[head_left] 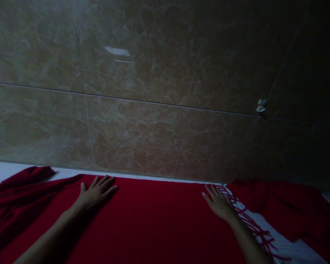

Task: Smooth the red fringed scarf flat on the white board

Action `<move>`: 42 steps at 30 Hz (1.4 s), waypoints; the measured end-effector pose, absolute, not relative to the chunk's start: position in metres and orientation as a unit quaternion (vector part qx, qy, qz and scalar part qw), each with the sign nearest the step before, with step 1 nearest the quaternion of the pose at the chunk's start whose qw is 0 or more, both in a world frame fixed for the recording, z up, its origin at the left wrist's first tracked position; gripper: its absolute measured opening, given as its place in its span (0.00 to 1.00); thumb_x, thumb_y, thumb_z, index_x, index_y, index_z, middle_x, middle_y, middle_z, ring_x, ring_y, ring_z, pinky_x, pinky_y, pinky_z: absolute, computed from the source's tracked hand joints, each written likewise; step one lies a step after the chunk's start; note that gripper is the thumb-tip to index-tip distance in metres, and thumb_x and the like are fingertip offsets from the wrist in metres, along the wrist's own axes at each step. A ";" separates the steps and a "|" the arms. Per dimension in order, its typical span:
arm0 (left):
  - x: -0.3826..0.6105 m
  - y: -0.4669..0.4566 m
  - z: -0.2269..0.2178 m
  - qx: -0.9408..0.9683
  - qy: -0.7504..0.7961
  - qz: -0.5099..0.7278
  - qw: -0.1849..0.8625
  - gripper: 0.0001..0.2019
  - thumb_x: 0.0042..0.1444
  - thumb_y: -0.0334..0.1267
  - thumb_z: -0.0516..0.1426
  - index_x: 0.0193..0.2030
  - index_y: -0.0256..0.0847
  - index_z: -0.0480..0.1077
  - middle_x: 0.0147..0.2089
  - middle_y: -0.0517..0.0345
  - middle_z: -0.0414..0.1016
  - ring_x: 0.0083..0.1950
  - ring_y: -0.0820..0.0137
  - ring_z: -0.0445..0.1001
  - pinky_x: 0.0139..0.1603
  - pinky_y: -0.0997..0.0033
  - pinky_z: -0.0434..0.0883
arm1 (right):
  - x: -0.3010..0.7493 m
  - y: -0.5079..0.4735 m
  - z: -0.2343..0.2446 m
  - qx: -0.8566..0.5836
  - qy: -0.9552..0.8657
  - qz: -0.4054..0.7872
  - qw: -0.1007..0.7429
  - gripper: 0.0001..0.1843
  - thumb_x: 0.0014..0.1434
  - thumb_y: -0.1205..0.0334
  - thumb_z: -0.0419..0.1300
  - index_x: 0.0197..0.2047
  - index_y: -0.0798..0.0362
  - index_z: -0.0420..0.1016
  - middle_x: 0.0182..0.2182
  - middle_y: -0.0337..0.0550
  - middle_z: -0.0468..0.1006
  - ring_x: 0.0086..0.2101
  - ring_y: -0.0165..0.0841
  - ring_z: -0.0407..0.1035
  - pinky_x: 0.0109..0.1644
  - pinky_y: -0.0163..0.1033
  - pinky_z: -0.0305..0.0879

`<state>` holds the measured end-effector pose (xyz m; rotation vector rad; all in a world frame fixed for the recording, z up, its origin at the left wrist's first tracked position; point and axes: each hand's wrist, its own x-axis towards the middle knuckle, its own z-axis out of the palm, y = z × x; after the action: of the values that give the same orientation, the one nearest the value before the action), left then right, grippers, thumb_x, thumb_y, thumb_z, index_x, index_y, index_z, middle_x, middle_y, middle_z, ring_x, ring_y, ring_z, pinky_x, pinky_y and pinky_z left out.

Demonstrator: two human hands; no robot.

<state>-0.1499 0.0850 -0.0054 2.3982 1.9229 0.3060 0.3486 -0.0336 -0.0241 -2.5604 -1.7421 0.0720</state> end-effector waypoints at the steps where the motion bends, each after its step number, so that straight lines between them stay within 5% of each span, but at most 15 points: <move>1: -0.148 0.083 -0.003 0.773 0.627 0.096 0.029 0.32 0.66 0.57 0.42 0.73 0.50 0.61 0.77 0.45 0.54 0.78 0.38 0.45 0.65 0.15 0.44 | 0.349 -0.034 -0.023 -0.827 -0.562 0.021 0.024 0.36 0.72 0.45 0.41 0.77 0.53 0.49 0.75 0.49 0.45 0.73 0.45 0.39 0.74 0.64 0.35; 6: -0.143 0.083 0.002 0.765 0.636 0.100 0.028 0.33 0.67 0.53 0.42 0.75 0.41 0.56 0.77 0.43 0.53 0.78 0.42 0.44 0.69 0.19 0.42 | 0.347 -0.031 -0.019 -0.816 -0.576 -0.011 0.048 0.36 0.72 0.44 0.38 0.76 0.51 0.50 0.75 0.46 0.44 0.74 0.44 0.37 0.74 0.65 0.33; 21: -0.144 0.093 -0.011 0.763 0.641 0.068 0.056 0.35 0.66 0.56 0.42 0.76 0.44 0.53 0.79 0.48 0.46 0.79 0.44 0.39 0.69 0.18 0.40 | 0.345 -0.027 -0.031 -0.814 -0.580 0.023 0.032 0.38 0.70 0.39 0.44 0.76 0.49 0.51 0.75 0.43 0.45 0.74 0.44 0.37 0.75 0.64 0.36; 31: -0.149 0.091 -0.011 0.783 0.614 0.084 0.054 0.33 0.66 0.57 0.42 0.74 0.46 0.59 0.77 0.45 0.50 0.78 0.38 0.41 0.66 0.15 0.42 | 0.349 -0.025 -0.036 -0.813 -0.580 0.010 0.051 0.39 0.68 0.37 0.47 0.75 0.48 0.54 0.75 0.45 0.49 0.73 0.46 0.40 0.74 0.65 0.37; 42: -0.145 0.094 -0.010 0.764 0.639 0.065 0.063 0.34 0.67 0.56 0.43 0.76 0.45 0.52 0.79 0.47 0.45 0.79 0.43 0.38 0.70 0.19 0.40 | 0.341 -0.028 -0.025 -0.821 -0.570 0.026 0.023 0.40 0.70 0.38 0.46 0.76 0.50 0.50 0.75 0.44 0.46 0.73 0.44 0.38 0.75 0.63 0.35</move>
<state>-0.1450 0.0937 -0.0102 2.3078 1.9320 0.1955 0.3411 -0.0285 -0.0251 -2.5426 -1.7646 0.0795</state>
